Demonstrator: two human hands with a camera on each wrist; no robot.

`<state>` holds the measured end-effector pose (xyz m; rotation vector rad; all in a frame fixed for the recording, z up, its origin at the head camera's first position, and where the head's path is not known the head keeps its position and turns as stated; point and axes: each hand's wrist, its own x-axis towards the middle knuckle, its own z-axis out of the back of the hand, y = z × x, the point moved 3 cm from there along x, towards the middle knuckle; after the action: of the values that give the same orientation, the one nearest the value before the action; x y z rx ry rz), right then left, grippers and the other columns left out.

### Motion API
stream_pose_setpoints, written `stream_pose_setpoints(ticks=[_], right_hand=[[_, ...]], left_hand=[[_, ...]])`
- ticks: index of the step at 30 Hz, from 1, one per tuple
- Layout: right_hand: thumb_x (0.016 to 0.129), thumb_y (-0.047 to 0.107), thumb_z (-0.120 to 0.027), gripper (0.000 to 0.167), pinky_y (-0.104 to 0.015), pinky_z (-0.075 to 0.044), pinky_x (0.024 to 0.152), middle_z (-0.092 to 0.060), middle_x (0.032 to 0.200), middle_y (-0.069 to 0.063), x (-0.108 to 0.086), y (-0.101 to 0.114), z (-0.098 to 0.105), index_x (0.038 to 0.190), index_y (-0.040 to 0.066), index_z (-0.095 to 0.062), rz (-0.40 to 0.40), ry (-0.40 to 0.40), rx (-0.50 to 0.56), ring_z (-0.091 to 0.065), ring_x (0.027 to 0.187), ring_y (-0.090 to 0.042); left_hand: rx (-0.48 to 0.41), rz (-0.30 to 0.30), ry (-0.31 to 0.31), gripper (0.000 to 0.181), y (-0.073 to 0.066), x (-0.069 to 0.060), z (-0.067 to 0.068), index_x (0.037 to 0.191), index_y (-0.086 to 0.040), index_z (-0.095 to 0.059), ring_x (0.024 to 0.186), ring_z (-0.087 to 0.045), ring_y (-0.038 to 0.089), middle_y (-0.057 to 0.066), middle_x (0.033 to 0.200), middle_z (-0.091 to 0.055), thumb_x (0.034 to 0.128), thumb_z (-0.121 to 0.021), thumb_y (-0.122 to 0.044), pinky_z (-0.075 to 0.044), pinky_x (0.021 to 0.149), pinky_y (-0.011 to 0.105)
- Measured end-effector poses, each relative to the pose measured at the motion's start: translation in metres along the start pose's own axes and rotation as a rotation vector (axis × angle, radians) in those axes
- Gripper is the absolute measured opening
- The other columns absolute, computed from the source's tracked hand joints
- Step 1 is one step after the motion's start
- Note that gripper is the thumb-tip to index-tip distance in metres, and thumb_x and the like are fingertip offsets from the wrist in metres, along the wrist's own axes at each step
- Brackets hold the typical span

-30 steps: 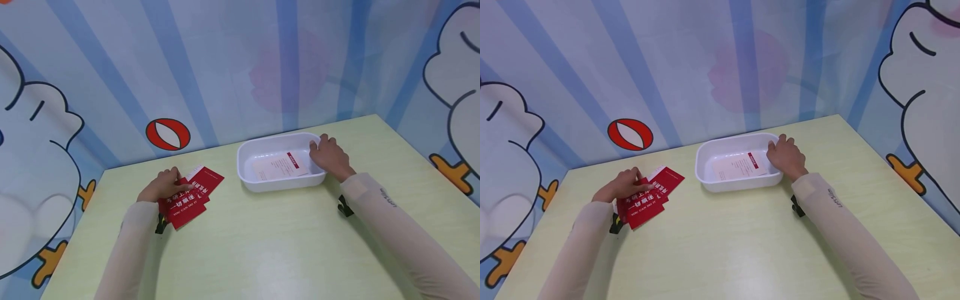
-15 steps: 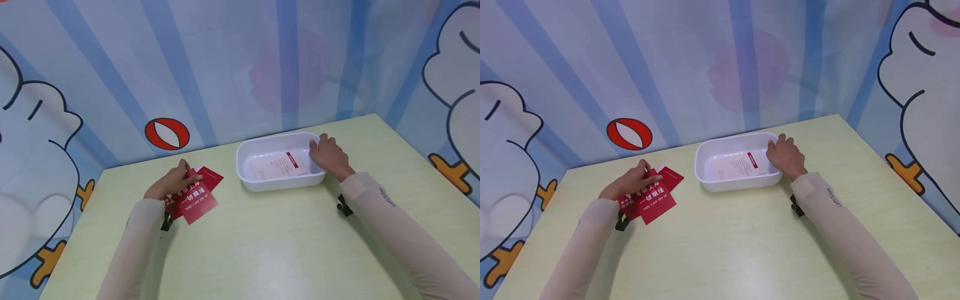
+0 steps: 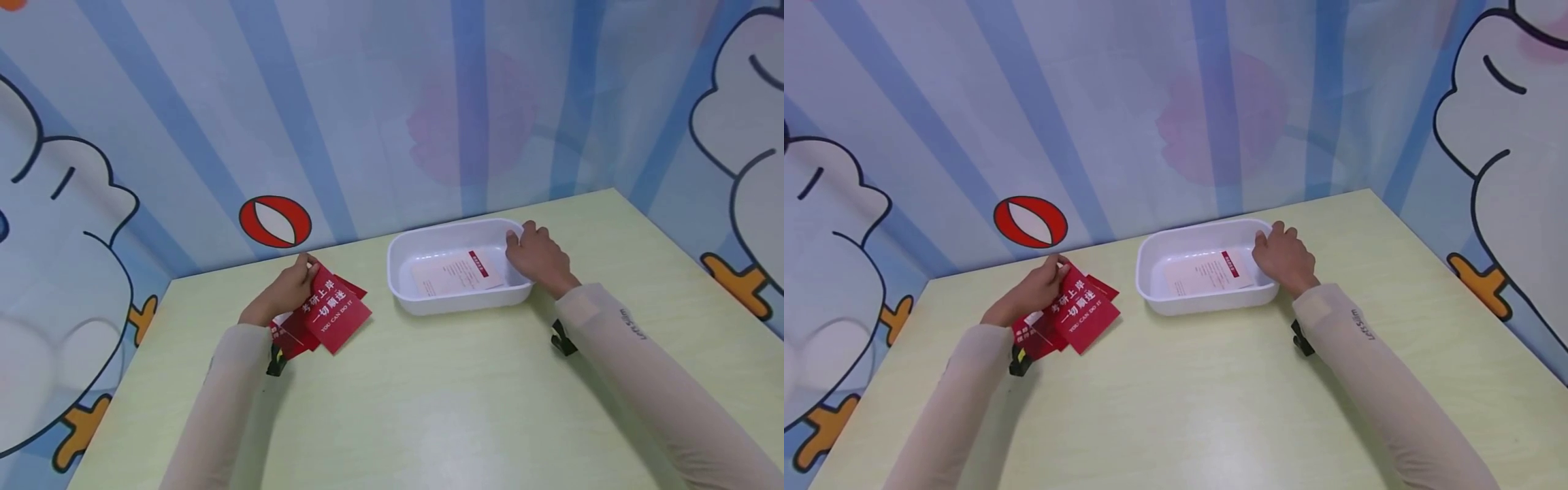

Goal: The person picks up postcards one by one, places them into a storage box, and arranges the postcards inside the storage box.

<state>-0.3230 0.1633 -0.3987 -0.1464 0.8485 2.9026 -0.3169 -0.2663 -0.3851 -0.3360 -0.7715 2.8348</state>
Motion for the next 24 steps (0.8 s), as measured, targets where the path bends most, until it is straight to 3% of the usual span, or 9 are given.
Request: stream_pose_setpoints(ticks=[11, 16, 19, 24], right_hand=[[0.106, 0.04, -0.02, 0.068, -0.065, -0.042, 0.099, -0.038, 0.139, -0.035, 0.001, 0.001, -0.001, 0.151, -0.01, -0.017, -0.011, 0.001, -0.009, -0.049, 0.121, -0.049], [0.106, 0.04, -0.02, 0.068, -0.065, -0.042, 0.099, -0.038, 0.139, -0.036, 0.001, 0.001, 0.001, 0.15, -0.011, -0.018, -0.004, 0.001, -0.015, -0.048, 0.121, -0.049], [0.106, 0.04, -0.02, 0.068, -0.065, -0.043, 0.098, -0.039, 0.139, -0.037, 0.0, 0.0, 0.001, 0.15, -0.012, -0.018, -0.007, 0.003, -0.017, -0.049, 0.121, -0.05], [0.106, 0.04, -0.021, 0.068, -0.065, -0.043, 0.099, -0.039, 0.139, -0.036, 0.0, 0.001, 0.0, 0.15, -0.011, -0.018, -0.014, 0.003, -0.017, -0.049, 0.121, -0.05]], left_hand=[[-0.038, -0.048, -0.058, 0.039, -0.024, 0.013, 0.001, 0.144, -0.006, -0.028, 0.11, -0.06, 0.031, 0.021, 0.127, -0.055, 0.1089, -0.033, -0.022, -0.056, 0.093, 0.047], [-0.067, -0.118, -0.104, 0.041, -0.037, 0.015, 0.001, 0.149, -0.01, -0.026, 0.111, -0.06, 0.03, 0.02, 0.127, -0.055, 0.1091, -0.031, -0.018, -0.057, 0.091, 0.045], [-0.08, -0.146, -0.108, 0.042, -0.045, 0.017, -0.002, 0.15, -0.013, -0.025, 0.114, -0.058, 0.03, 0.019, 0.131, -0.054, 0.1087, -0.032, -0.017, -0.056, 0.093, 0.046], [-0.143, -0.142, -0.099, 0.036, -0.057, 0.023, -0.008, 0.144, -0.013, -0.031, 0.117, -0.058, 0.03, 0.017, 0.132, -0.053, 0.1087, -0.034, -0.018, -0.055, 0.095, 0.048]])
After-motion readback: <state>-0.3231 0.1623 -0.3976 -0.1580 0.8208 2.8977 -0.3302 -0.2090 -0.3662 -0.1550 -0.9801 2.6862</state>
